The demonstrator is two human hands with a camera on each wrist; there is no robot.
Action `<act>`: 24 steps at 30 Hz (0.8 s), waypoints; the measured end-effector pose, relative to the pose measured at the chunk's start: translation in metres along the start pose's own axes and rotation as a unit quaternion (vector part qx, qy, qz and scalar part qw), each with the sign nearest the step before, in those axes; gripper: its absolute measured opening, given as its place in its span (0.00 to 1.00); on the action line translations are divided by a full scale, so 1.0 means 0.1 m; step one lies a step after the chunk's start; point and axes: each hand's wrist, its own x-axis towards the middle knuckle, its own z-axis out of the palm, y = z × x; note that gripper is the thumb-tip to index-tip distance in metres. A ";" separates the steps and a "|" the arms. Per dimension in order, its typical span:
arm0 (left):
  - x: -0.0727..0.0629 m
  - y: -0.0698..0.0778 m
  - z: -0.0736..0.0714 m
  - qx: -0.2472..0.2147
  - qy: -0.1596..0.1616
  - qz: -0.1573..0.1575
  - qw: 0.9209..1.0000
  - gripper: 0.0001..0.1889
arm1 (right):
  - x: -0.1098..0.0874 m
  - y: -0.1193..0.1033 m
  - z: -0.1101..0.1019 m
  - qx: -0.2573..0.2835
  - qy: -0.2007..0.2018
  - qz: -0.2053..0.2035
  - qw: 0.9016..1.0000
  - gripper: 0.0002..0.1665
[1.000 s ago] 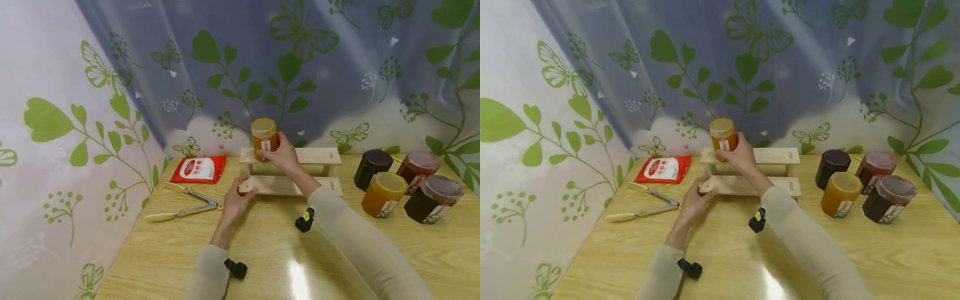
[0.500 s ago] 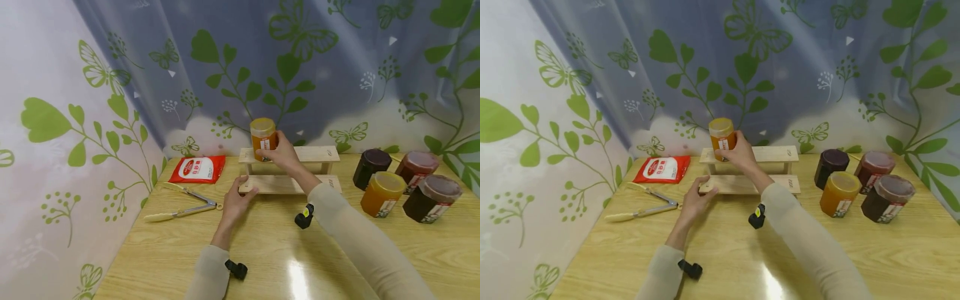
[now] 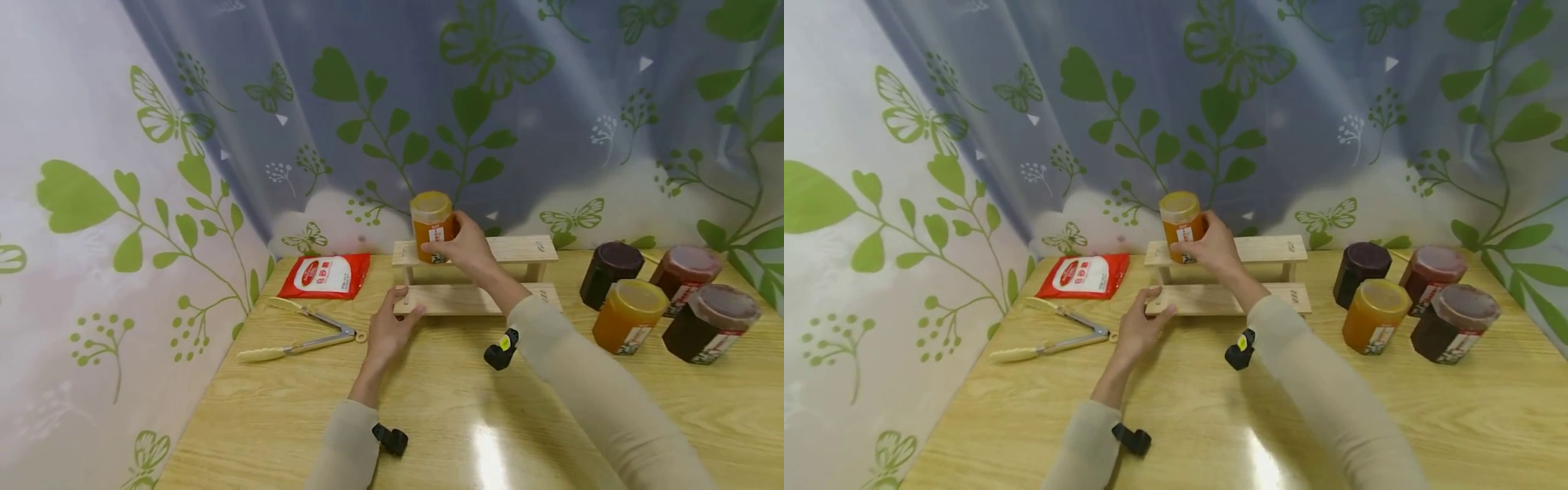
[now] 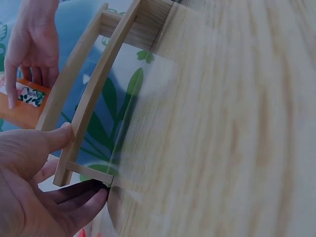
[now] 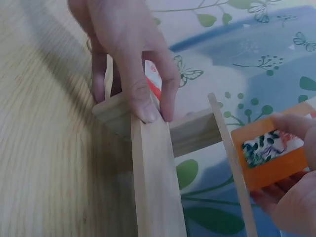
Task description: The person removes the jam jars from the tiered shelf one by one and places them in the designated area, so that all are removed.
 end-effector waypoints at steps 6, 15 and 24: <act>0.03 0.03 0.01 -0.006 -0.007 -0.002 1.000 0.28 | -0.04 -0.11 -0.07 0.034 0.017 -0.025 0.999 0.43; 0.02 0.01 0.02 -0.010 -0.015 -0.009 1.000 0.28 | -0.15 0.00 -0.20 0.042 0.037 -0.008 0.998 0.43; 0.02 -0.03 -0.02 -0.009 -0.007 -0.006 1.000 0.28 | -0.42 -0.02 -0.51 0.025 0.042 -0.004 0.999 0.44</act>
